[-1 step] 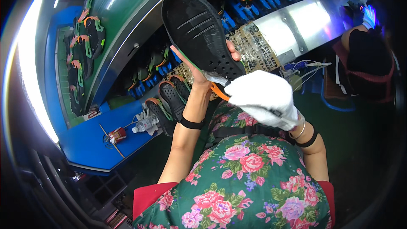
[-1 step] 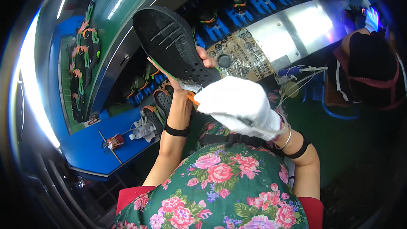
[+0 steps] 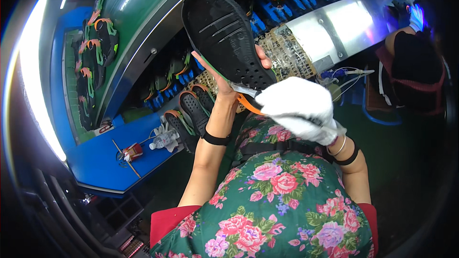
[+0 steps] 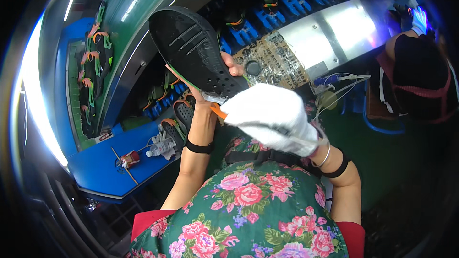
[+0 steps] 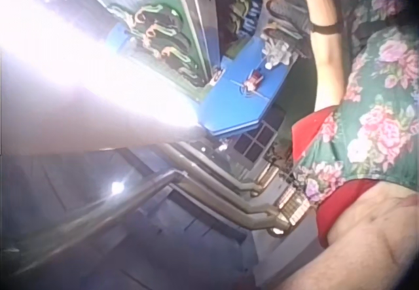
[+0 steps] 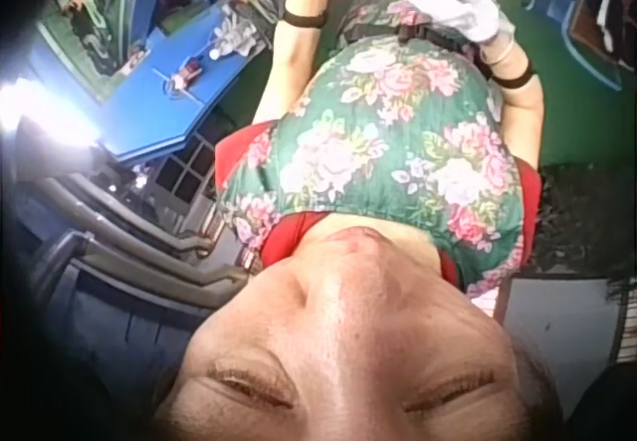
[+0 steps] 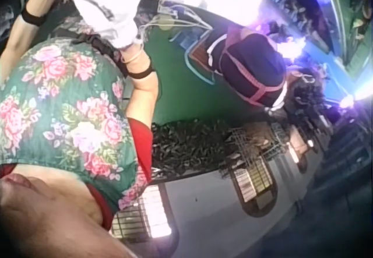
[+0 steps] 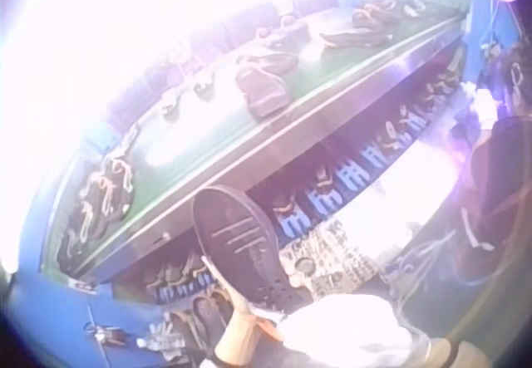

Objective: Applying adhesive to the edges and surfaces of shoe soles using a handheld brush.

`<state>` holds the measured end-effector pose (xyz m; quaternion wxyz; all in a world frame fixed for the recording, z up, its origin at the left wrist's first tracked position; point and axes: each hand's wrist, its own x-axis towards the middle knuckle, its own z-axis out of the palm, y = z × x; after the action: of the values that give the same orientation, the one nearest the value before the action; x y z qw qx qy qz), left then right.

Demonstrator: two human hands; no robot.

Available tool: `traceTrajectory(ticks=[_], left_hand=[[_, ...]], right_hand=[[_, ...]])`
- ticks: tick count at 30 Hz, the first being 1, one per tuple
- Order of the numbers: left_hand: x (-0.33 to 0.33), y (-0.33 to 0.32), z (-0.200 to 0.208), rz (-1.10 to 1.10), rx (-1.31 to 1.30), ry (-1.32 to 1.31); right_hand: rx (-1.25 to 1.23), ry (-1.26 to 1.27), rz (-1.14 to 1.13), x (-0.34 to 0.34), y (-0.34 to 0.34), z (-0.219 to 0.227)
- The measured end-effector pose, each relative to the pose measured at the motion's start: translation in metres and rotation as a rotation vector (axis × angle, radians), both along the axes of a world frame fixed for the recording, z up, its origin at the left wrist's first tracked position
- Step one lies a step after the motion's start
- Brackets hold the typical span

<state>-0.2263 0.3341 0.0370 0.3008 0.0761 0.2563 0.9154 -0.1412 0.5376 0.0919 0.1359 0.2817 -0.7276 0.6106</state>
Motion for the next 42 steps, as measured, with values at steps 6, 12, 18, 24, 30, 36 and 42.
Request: traceTrajectory(ticks=[6, 12, 18, 24, 30, 36, 42], left_hand=[[-0.002, -0.002, -0.003, 0.078, 0.002, -0.037], [-0.006, -0.003, -0.001, 0.016, -0.025, 0.052], [-0.013, -0.004, 0.001, -0.002, 0.042, 0.056], [-0.026, -0.009, -0.001, -0.016, -0.016, 0.166], [-0.033, -0.010, -0.004, -0.045, -0.009, 0.221], [-0.038, -0.011, -0.006, -0.027, -0.097, 0.190], [-0.039, -0.010, -0.004, -0.024, -0.127, 0.130]], right_hand=[[0.102, 0.116, 0.028, 0.000, 0.003, -0.002], [-0.095, -0.094, 0.016, 0.001, 0.002, -0.007], [-0.036, -0.052, 0.024, -0.002, 0.002, -0.010], [-0.078, -0.139, -0.006, -0.004, 0.003, -0.011], [-0.080, -0.199, 0.011, -0.010, 0.007, -0.014], [-0.086, -0.204, 0.026, -0.011, 0.006, -0.016], [-0.075, -0.176, 0.029, -0.013, 0.007, -0.019]])
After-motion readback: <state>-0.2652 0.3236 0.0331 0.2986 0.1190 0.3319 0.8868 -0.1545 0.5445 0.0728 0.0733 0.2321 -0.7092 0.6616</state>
